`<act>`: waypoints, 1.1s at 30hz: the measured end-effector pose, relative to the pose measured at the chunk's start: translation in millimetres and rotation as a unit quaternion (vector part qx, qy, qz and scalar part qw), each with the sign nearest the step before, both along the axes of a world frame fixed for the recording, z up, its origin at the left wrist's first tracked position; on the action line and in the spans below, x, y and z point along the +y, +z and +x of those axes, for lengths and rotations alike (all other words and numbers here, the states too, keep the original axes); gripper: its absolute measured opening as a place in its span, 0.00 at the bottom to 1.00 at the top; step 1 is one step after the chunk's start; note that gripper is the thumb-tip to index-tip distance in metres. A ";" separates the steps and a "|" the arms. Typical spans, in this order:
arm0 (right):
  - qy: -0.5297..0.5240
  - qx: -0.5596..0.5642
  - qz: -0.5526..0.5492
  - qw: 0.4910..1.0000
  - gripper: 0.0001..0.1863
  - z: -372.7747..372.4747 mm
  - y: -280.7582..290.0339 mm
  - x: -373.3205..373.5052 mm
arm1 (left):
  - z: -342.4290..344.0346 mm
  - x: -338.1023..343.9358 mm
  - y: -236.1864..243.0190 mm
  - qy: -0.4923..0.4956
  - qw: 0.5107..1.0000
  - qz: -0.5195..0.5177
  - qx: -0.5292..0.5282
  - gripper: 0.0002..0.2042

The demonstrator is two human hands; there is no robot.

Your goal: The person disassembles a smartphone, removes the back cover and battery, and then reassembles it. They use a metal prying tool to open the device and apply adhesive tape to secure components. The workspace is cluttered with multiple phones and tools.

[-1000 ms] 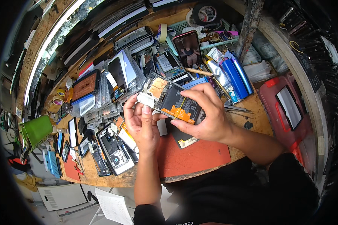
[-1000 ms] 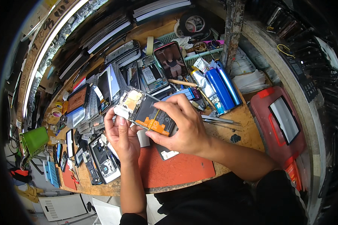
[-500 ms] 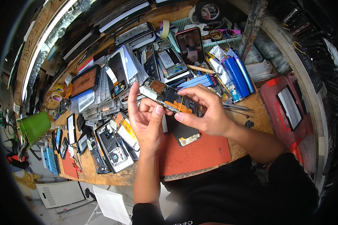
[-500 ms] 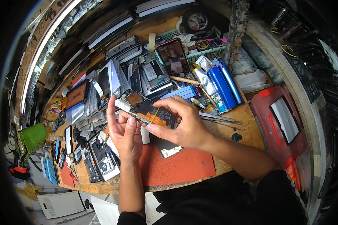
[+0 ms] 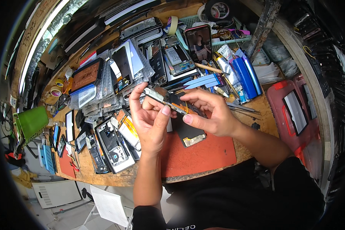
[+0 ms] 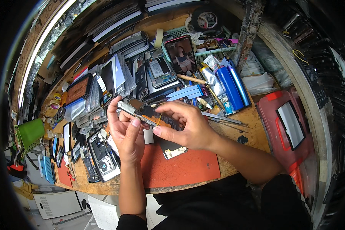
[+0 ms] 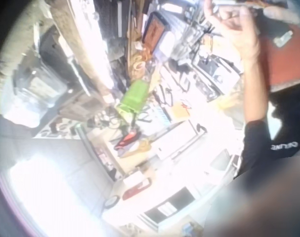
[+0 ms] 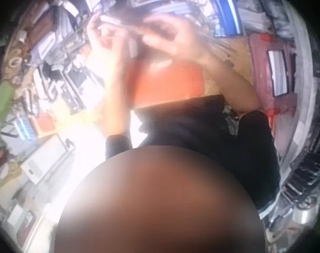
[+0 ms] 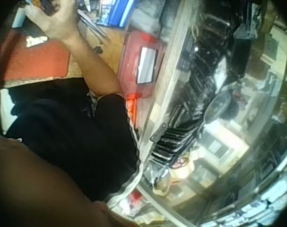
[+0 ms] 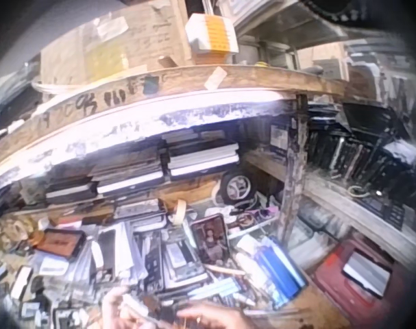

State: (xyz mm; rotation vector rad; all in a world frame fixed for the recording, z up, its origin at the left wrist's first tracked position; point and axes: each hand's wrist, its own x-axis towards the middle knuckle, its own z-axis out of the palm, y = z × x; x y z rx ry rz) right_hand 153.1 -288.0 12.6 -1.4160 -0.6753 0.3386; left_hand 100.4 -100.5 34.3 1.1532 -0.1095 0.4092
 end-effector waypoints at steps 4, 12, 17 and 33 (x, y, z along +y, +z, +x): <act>0.010 0.041 0.046 0.998 0.25 -0.9 -1.6 3.2 | -0.5 2.5 -1.6 0.000 1.000 0.007 0.004 0.37; -0.002 0.040 0.053 0.998 0.25 -1.0 -5.1 6.2 | -0.4 0.8 -1.7 0.007 1.000 0.008 0.008 0.37; -0.095 -0.103 -0.003 0.990 0.27 -0.8 -3.7 5.3 | 0.6 0.8 -1.8 -0.005 1.000 -0.012 -0.007 0.37; -0.127 -0.219 -0.050 0.966 0.32 2.4 2.2 -0.7 | 0.5 5.6 -2.9 -0.019 1.000 0.003 -0.012 0.37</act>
